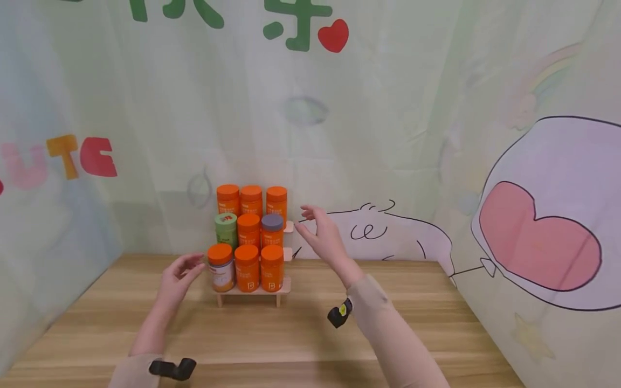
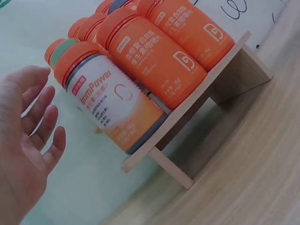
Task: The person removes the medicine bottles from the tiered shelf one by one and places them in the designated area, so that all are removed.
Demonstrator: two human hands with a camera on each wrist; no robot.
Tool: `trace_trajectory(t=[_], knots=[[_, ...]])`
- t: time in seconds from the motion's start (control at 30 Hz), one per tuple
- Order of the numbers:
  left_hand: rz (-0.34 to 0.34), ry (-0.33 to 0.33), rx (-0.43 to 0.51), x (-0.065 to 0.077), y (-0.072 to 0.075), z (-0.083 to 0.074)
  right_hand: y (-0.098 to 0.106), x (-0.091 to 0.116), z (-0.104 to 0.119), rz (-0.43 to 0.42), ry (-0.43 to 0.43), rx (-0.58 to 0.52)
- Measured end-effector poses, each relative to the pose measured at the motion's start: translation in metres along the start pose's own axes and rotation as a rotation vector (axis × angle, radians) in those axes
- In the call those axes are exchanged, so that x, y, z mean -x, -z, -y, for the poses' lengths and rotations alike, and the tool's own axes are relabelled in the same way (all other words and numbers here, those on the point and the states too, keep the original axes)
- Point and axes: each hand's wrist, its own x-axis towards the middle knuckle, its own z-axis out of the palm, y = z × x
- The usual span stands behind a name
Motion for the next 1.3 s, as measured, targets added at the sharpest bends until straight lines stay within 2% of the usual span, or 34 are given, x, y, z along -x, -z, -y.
trace_trajectory(t=[0.2, 0.33, 0.5, 0.63, 0.9, 1.1, 1.3], knots=[[0.027, 0.108, -0.001, -0.002, 0.002, 0.020, -0.003, -0.018, -0.003, -0.041, 0.023, -0.031], [0.033, 0.136, -0.003, 0.001, 0.003, 0.031, -0.006, -0.030, -0.003, -0.046, 0.028, -0.088], [0.049, 0.170, -0.047, 0.006, 0.003, 0.036, -0.009, -0.045, -0.002, -0.027, -0.002, -0.166], [0.099, 0.214, -0.063, 0.009, 0.004, 0.039, -0.011, -0.056, -0.001, -0.031, -0.015, -0.205], [0.147, 0.240, 0.020, 0.010, 0.003, 0.051, -0.019, -0.071, -0.003, 0.027, -0.053, -0.192], [0.204, 0.292, 0.047, 0.012, 0.001, 0.058, -0.030, -0.080, -0.010, 0.059, -0.125, -0.212], [0.212, 0.284, 0.052, 0.014, 0.002, 0.060, -0.041, -0.085, -0.014, 0.109, -0.204, -0.268]])
